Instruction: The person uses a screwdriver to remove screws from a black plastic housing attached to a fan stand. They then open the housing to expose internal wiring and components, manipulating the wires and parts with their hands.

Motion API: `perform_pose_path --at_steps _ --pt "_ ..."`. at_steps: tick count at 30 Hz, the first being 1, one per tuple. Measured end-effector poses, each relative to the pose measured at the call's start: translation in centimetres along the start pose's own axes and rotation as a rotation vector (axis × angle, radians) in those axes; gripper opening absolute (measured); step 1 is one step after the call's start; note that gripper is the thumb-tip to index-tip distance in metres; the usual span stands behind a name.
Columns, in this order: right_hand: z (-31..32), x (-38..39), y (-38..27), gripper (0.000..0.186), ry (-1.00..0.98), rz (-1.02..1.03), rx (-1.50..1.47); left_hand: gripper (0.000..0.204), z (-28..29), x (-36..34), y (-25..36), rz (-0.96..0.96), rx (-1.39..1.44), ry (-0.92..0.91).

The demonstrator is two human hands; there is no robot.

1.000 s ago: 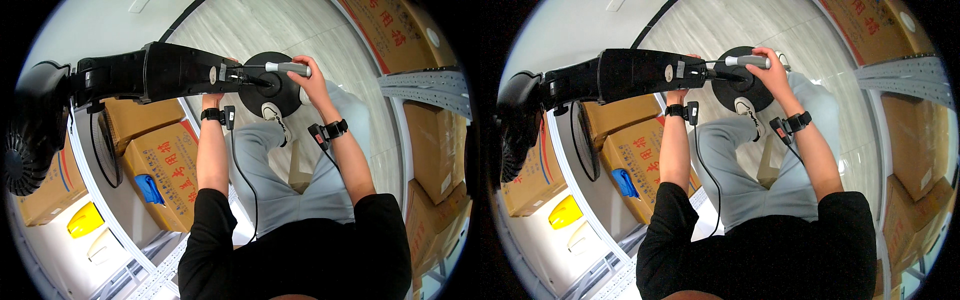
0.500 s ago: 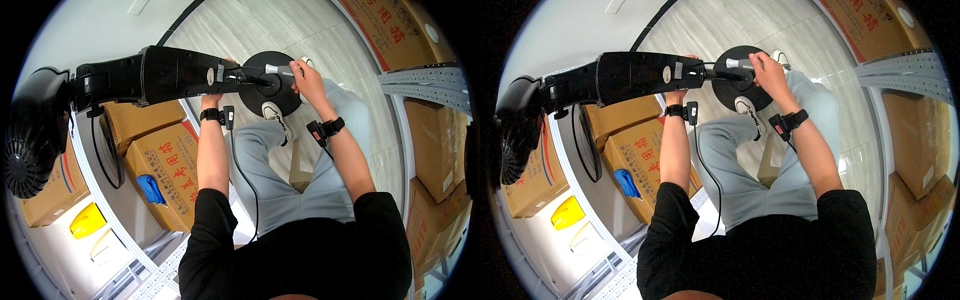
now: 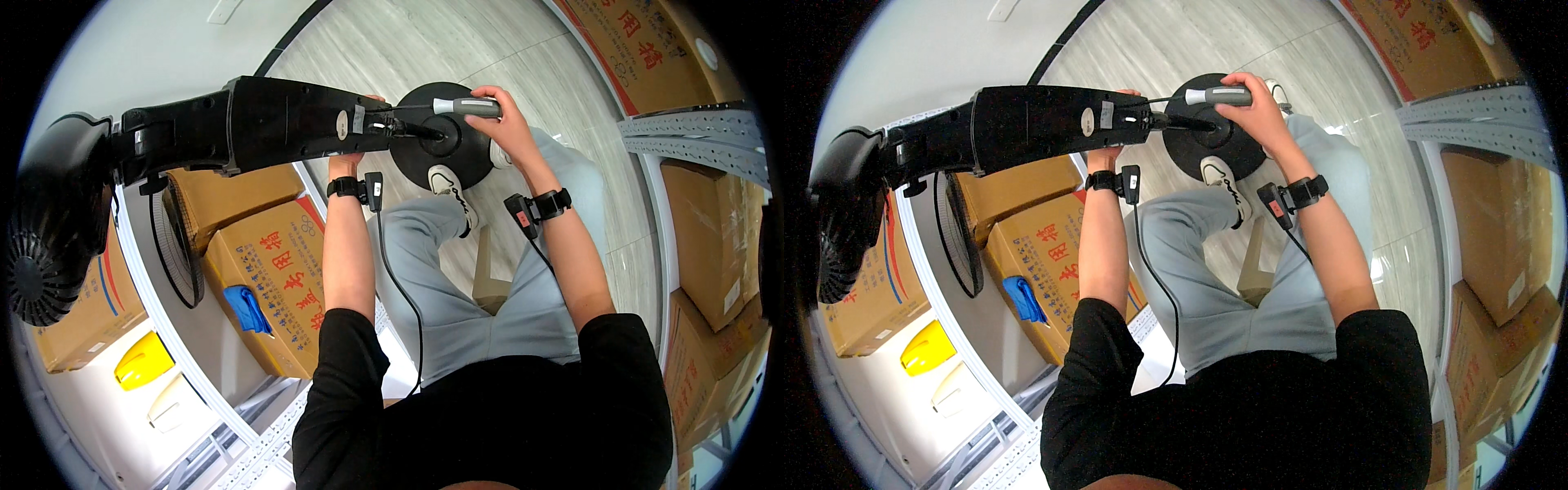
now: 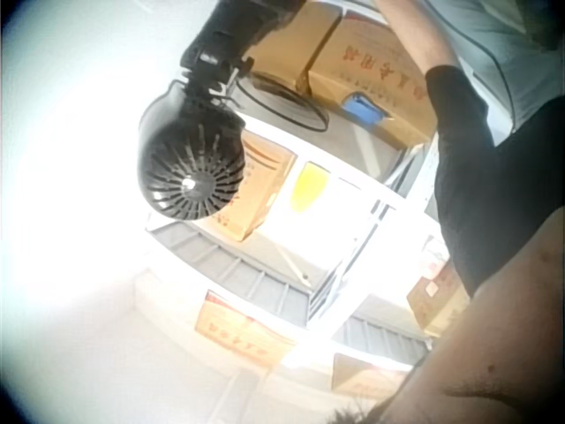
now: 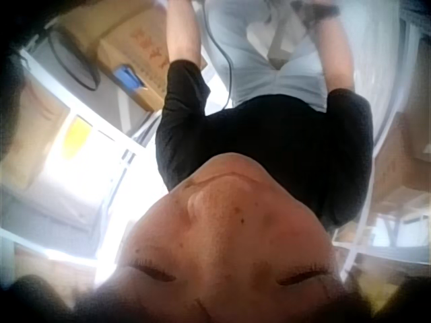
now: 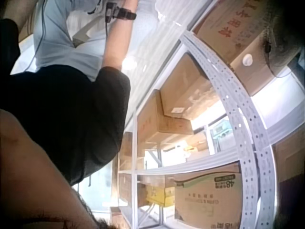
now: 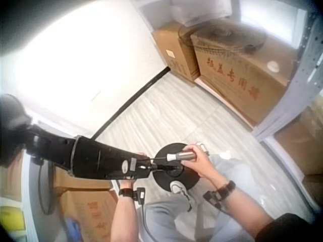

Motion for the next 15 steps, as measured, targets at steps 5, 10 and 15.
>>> perform_pose_path --at_steps 5,10,15 --pt "0.0 -0.1 0.3 0.024 0.093 -0.014 0.166 0.051 -1.6 0.2 1.0 0.017 0.078 0.038" --pt "-0.1 -0.2 -1.2 0.024 -0.018 -0.36 -0.505 0.052 -2.0 0.0 1.0 0.022 0.04 0.048" --pt "-0.9 0.8 -3.2 0.028 -0.104 -0.5 0.034 0.053 4.8 1.5 -1.1 0.203 0.248 0.205"
Point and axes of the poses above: each hand's wrist, its own x-axis away from the middle knuckle, its own z-axis out of the back of the hand, y = z × x, the point moved 1 cm from there along -x, towards the middle knuckle, and after that the axes turned 10 degrees about -z, right-handed, at the moved point
